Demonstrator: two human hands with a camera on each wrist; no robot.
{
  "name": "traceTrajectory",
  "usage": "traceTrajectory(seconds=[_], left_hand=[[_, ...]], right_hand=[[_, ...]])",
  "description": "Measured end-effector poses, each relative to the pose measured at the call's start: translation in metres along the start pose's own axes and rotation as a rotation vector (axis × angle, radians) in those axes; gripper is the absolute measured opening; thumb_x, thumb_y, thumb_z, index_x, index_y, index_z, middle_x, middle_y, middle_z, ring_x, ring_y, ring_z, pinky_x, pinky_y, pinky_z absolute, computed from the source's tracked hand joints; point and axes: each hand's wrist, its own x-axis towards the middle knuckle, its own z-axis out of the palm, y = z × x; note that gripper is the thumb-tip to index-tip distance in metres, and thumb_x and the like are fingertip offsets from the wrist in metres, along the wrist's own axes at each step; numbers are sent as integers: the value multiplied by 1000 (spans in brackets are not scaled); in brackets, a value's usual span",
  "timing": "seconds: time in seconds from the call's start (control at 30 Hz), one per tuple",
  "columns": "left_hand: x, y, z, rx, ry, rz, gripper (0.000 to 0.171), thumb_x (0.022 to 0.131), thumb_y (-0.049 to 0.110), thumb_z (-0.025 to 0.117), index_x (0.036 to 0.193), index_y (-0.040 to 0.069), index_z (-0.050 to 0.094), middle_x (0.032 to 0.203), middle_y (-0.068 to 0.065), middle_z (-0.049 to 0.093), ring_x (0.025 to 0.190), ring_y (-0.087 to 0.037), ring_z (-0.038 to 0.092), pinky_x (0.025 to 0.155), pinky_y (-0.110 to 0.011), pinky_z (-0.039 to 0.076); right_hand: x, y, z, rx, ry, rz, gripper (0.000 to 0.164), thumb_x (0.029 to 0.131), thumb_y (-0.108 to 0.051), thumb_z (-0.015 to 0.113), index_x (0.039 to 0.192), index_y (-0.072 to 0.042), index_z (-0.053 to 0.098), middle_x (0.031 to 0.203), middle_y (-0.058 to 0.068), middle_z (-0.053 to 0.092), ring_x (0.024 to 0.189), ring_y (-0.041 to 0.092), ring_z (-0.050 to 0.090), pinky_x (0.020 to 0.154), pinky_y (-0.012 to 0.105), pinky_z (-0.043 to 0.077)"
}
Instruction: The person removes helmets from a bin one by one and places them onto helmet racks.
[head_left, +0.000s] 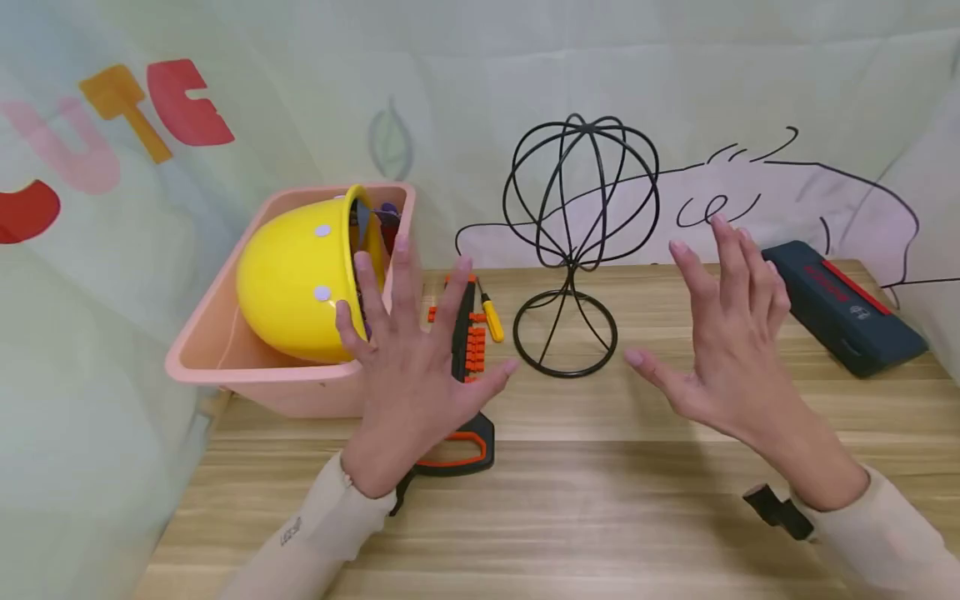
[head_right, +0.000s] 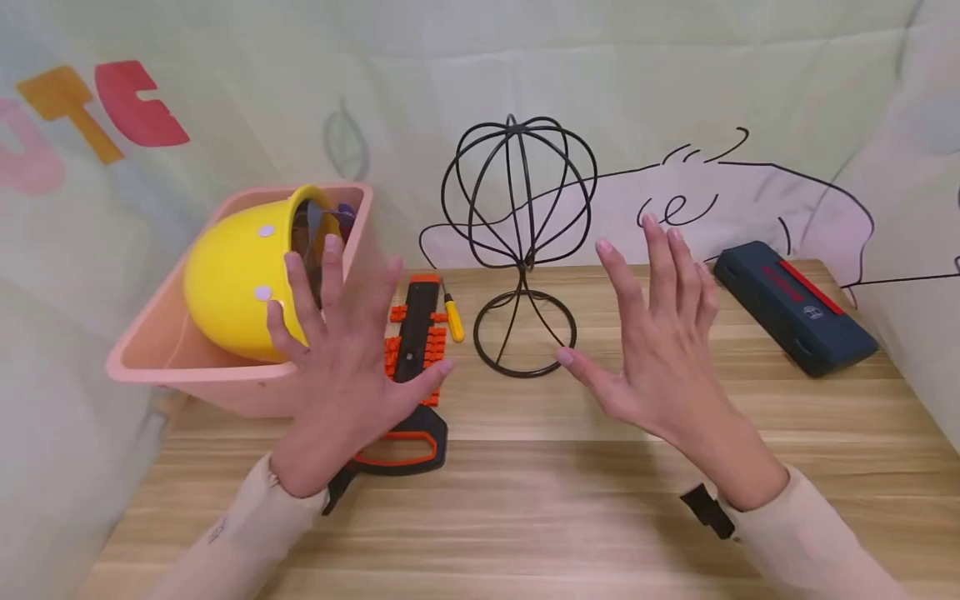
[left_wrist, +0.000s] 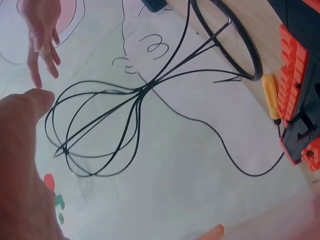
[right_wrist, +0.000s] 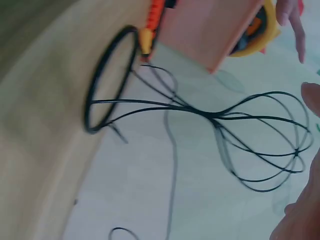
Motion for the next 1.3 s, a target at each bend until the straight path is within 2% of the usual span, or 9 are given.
traceTrajectory(seconds=[0.17, 0.27, 0.37, 0.53, 0.7, 0.83, 0.9, 1.07, 1.3], left_hand=[[-5, -13, -15, -83, 47, -87, 102, 89, 86, 50, 173, 38, 17, 184, -11, -4, 167, -52, -7, 119, -78, 1], [-9, -23, -18, -68, 138, -77, 98, 93, 88, 40, 172, 35, 20, 182, -17, 5, 166, -55, -1, 118, -78, 3], [-13, -36, -18, -74, 239, -71, 97, 93, 87, 41, 171, 31, 27, 179, -20, 14, 165, -55, 4, 120, -74, 3], [-27, -63, -22, -124, 301, -126, 96, 91, 83, 50, 168, 28, 32, 179, -17, 15, 166, -50, 3, 122, -69, -1], [-46, -90, -28, -94, 298, -176, 97, 92, 82, 50, 168, 25, 31, 180, -15, 14, 165, -51, 3, 118, -74, -1], [-59, -110, -30, -54, 351, -220, 99, 91, 84, 49, 168, 23, 33, 179, -11, 17, 165, -46, 5, 117, -72, 1], [-65, -121, -31, -42, 363, -248, 100, 92, 85, 47, 168, 22, 33, 179, -12, 18, 165, -45, 6, 117, -71, 2], [-81, -146, -44, -23, 245, -346, 98, 96, 84, 40, 171, 24, 22, 179, -18, 10, 163, -54, 0, 115, -74, -1], [-92, -171, -67, -103, 12, -572, 97, 102, 74, 43, 174, 20, 9, 177, -26, 1, 163, -52, -11, 114, -81, -5]], right_hand=[[21, -25, -8, 135, 96, -67, 95, 97, -78, 53, 169, -22, 26, 180, 15, 15, 166, 43, 13, 124, 67, 11], [33, -41, -9, 202, 122, -116, 95, 98, -73, 57, 169, -20, 24, 179, 19, 17, 166, 42, 14, 127, 63, 9], [46, -55, -4, 246, 126, -165, 93, 99, -69, 57, 170, -19, 22, 177, 23, 18, 166, 42, 14, 128, 61, 10], [61, -76, 8, 279, 74, -219, 91, 102, -67, 54, 171, -20, 19, 179, 21, 15, 167, 39, 13, 132, 63, 9], [74, -94, 20, 311, 22, -259, 91, 103, -65, 52, 171, -17, 16, 179, 22, 12, 169, 37, 11, 134, 61, 7], [82, -106, 36, 322, -32, -263, 93, 104, -66, 49, 169, -10, 15, 180, 21, 9, 170, 34, 9, 135, 60, 8], [87, -112, 46, 333, -61, -254, 94, 102, -63, 54, 168, -9, 15, 181, 19, 9, 171, 32, 8, 135, 60, 9], [93, -124, 71, 407, -140, -229, 100, 95, -46, 69, 170, -11, 13, 182, 11, 11, 171, 27, 10, 136, 57, 10], [100, -139, 101, 554, -278, -141, 98, 99, -43, 67, 172, -17, 7, 182, 5, 13, 167, 26, 20, 136, 55, 17]])
